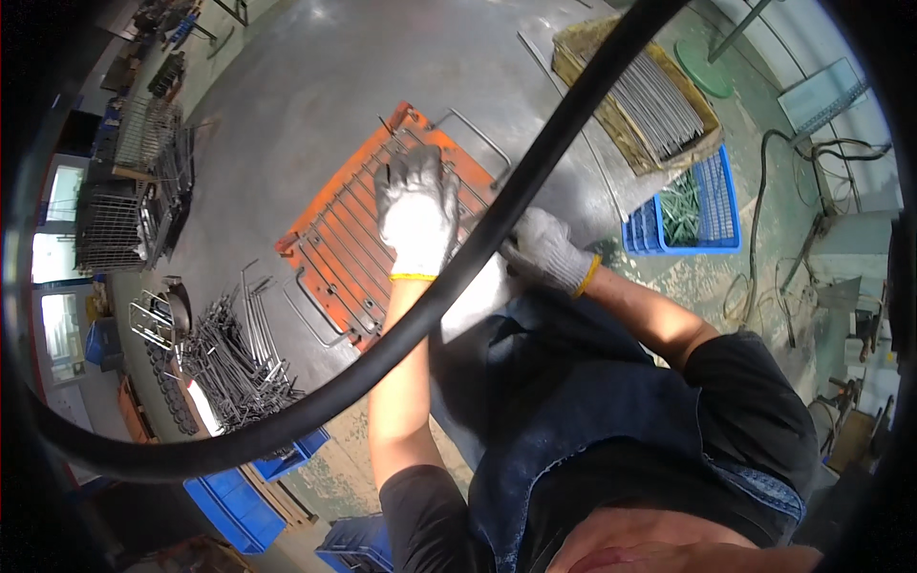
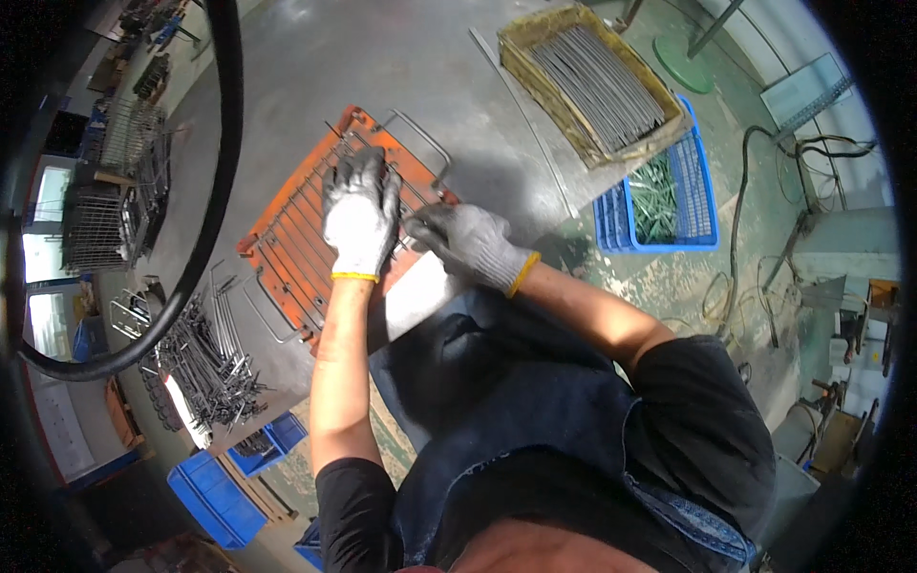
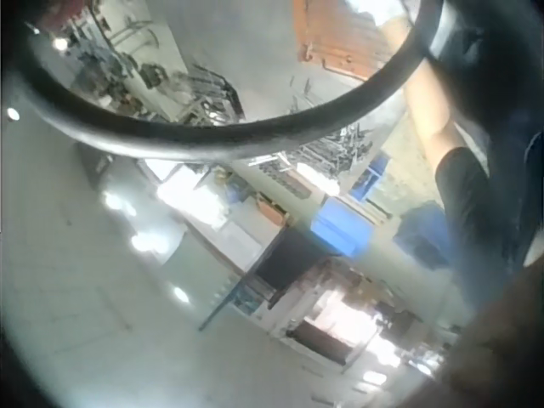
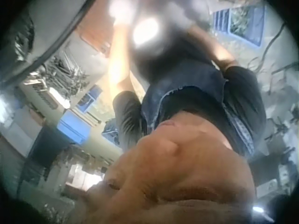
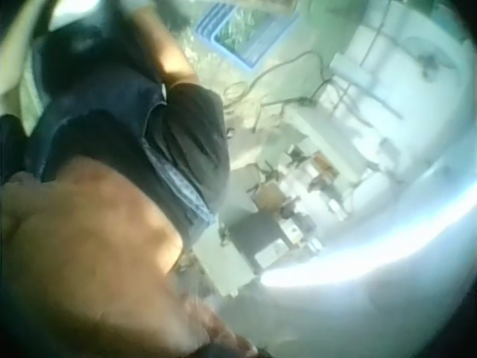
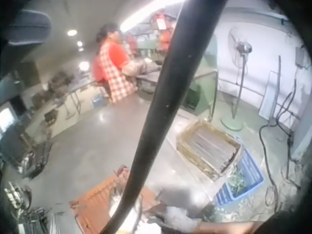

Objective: The person assembles metal wire racks by placing metal rods and frame pieces into a jig on the table by hand.

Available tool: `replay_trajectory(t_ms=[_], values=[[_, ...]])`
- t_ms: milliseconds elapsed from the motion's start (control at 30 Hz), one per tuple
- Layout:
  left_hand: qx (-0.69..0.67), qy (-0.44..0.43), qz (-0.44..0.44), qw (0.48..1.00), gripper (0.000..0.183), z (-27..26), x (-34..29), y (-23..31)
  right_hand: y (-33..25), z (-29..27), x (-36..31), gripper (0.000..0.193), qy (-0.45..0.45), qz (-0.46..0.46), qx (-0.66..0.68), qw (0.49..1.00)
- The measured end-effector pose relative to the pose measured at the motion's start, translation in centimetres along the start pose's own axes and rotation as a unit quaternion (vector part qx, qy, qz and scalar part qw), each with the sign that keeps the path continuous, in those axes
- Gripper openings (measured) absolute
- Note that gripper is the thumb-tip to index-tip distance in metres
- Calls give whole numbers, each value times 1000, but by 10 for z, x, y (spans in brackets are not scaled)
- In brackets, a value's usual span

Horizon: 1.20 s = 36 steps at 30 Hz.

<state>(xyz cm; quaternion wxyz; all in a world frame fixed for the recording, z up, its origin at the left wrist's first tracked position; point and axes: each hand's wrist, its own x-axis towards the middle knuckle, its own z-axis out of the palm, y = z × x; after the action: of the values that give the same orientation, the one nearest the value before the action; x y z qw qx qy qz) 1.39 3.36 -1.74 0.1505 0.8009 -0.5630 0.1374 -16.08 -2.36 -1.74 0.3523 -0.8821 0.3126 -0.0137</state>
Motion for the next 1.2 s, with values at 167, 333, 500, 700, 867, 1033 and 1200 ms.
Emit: replay_trajectory(t_ms=[167,333,500,700,867,1033,1200], values=[[1,5,-5,1000,40,-2,-1,2,-14,-40,-12,55,212,-92,55,971],[2,10,-9,1000,40,1,1,5,33,15,37,60,175,-76,81,978],[-26,32,-56,998,42,10,-9,-7,33,46,37,44,285,-133,-56,948],[-101,173,-183,963,39,-41,-42,-58,8,10,32,29,309,-236,91,917],[43,292,-408,864,32,-106,-145,-212,4,17,34,28,293,-238,78,923],[209,36,-581,786,50,-141,-197,-256,14,12,35,26,287,-211,45,933],[181,-93,-572,794,46,-159,-224,-293,4,19,37,28,275,-207,73,936]])
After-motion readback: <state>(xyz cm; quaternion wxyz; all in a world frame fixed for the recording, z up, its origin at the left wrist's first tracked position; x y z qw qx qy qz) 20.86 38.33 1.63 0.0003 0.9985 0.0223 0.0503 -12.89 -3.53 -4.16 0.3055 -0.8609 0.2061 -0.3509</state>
